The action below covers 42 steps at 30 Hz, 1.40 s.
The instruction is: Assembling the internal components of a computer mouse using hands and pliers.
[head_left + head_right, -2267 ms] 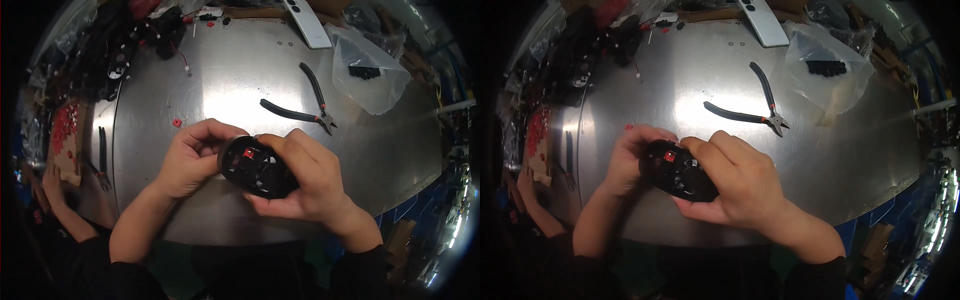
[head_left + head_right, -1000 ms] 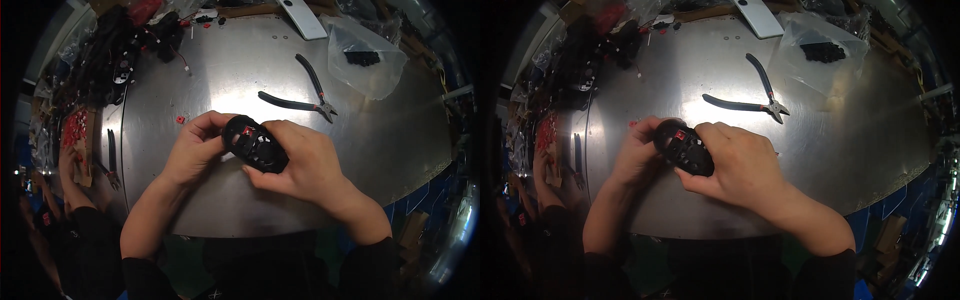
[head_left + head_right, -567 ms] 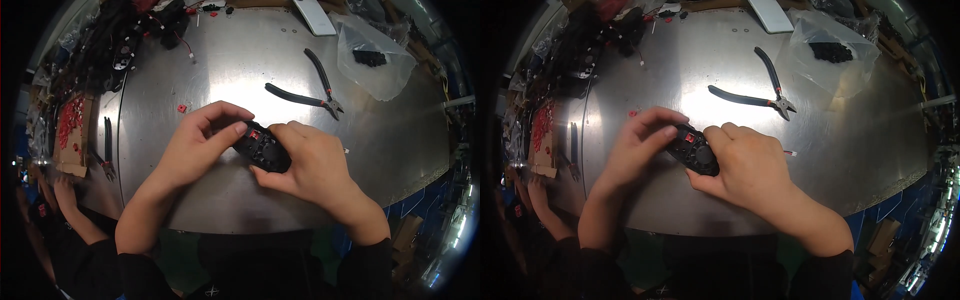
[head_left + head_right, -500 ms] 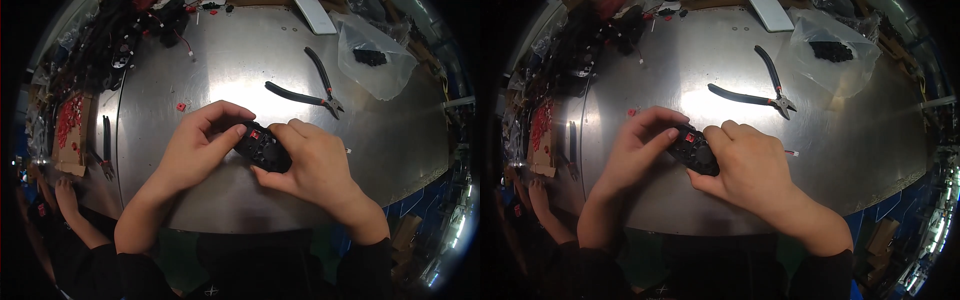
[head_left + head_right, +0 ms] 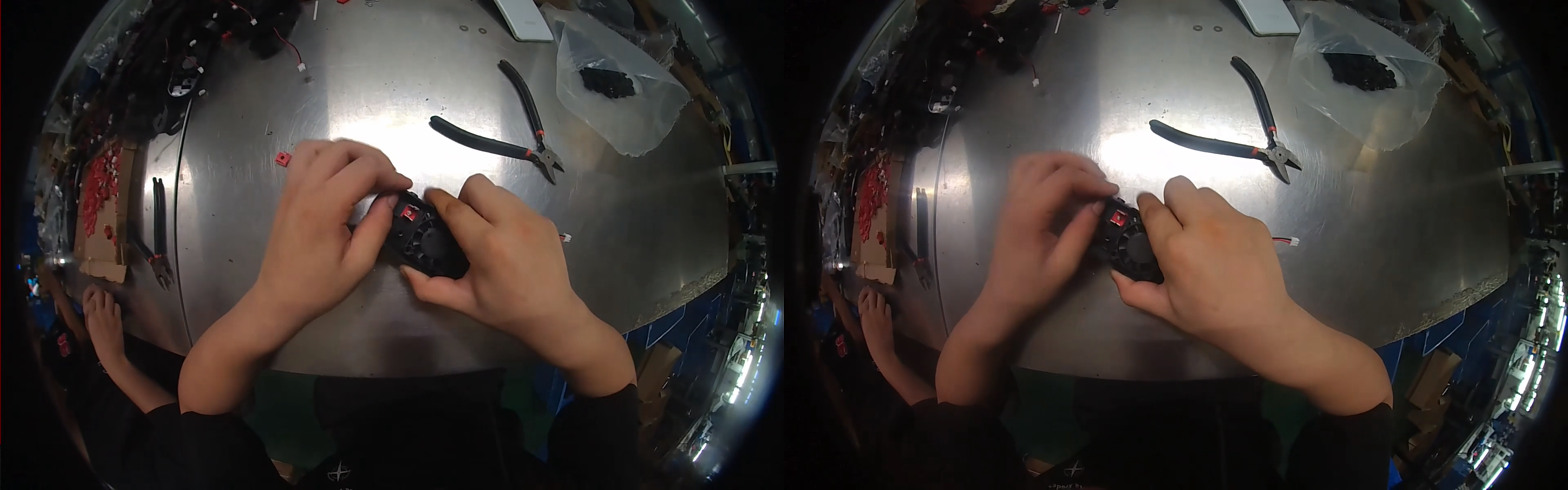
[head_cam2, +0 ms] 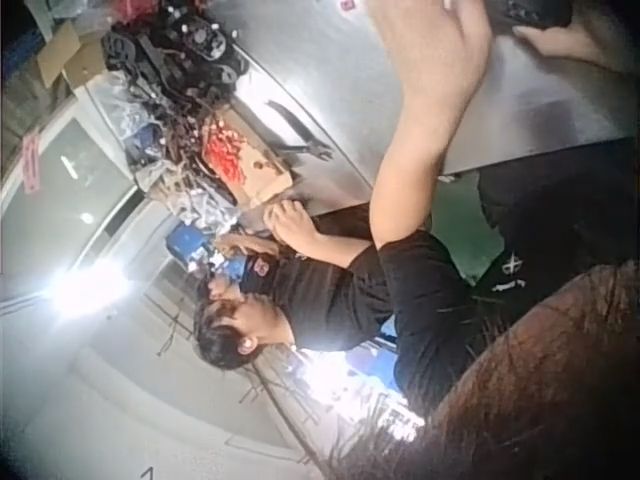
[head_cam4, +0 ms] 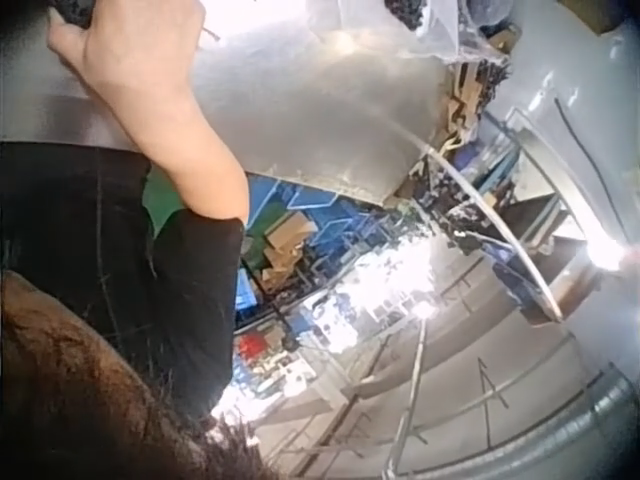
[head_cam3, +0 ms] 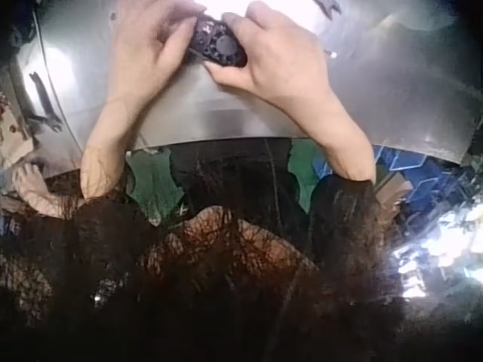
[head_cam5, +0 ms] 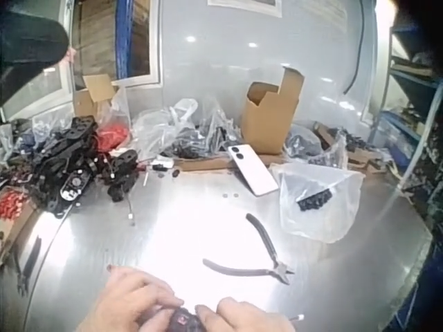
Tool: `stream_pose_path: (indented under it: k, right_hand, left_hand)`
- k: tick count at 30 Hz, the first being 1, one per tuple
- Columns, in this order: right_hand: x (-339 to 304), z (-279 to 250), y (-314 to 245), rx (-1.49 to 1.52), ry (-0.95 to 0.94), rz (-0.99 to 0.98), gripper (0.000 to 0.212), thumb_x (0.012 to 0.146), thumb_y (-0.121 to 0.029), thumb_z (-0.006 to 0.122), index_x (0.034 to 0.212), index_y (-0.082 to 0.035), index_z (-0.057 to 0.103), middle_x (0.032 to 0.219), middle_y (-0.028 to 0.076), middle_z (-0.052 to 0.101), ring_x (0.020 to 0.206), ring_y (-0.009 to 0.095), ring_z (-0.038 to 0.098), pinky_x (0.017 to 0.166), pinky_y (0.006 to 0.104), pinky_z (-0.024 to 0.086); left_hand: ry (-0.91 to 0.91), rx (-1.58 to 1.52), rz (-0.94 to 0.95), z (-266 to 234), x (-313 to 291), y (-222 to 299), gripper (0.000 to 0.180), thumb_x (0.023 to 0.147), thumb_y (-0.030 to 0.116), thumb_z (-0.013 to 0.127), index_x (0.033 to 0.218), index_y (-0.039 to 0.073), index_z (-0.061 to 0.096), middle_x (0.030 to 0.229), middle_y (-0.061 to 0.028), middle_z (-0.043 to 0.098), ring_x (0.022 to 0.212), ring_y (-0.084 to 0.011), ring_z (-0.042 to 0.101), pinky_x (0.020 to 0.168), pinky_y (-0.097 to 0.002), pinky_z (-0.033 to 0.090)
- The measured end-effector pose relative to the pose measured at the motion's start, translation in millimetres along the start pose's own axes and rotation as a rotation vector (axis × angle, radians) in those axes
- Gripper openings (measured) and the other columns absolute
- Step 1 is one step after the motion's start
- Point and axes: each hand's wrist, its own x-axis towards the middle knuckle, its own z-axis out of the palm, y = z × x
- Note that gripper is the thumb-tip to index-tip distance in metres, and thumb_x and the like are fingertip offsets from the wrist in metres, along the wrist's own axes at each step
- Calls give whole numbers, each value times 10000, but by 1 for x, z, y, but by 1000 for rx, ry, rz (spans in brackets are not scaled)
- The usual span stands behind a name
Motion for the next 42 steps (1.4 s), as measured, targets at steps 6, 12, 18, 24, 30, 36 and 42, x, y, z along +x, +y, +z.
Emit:
stream_pose_path:
  k: [6,12,18,24,30,36,42]
  right_hand:
    - [-1,0,1,4,24,-2,648,741,-381,869,1258,-27,704,946,98,601,806,286,676,703,404,562]
    - [-1,2,0,9,27,-11,641,740,-368,870,1258,-30,705,953,107,600,811,297,671,705,404,562]
    - [2,-5,-1,6,1,-31,636,729,-356,879,1253,-38,710,951,111,597,837,307,661,721,422,556]
    - [4,-12,-4,2,-60,-7,640,723,-347,890,1253,-32,717,946,135,590,879,333,633,753,435,528]
    - [18,-32,-10,13,-197,-43,652,789,-341,874,1340,-37,700,996,148,622,943,324,637,861,413,508]
    - [77,-34,-26,185,-35,-88,324,965,-156,711,1256,-14,722,1052,104,728,913,191,692,800,322,556]
    - [167,3,-75,71,-467,-59,455,844,-333,817,1120,22,744,918,172,783,854,281,765,782,385,595]
  left_hand:
    - [-170,-315,-278,-1,-2,2,157,916,90,702,1064,36,706,961,-97,680,902,-290,626,796,-374,513]
    - [-287,-351,106,-13,7,-25,461,797,234,902,1190,65,730,1114,-73,702,1036,-275,664,907,-366,512]
    - [-401,-514,81,-11,10,-42,530,767,312,916,1230,138,727,1055,-49,715,1017,-277,633,909,-380,520]
    - [-331,-551,127,-2,7,-48,559,748,294,932,1236,117,726,1075,-75,704,1036,-296,621,933,-403,498]
    - [-371,-514,201,4,1,-57,525,803,328,887,1255,113,727,1099,-88,711,1043,-318,615,944,-422,498]
    - [-308,-459,235,4,1,-57,511,816,441,857,1195,118,741,1047,-120,735,1036,-334,658,947,-431,523]
    - [-523,-538,52,0,3,-46,583,855,410,843,1339,124,688,1222,-126,729,1214,-309,657,1069,-419,498]
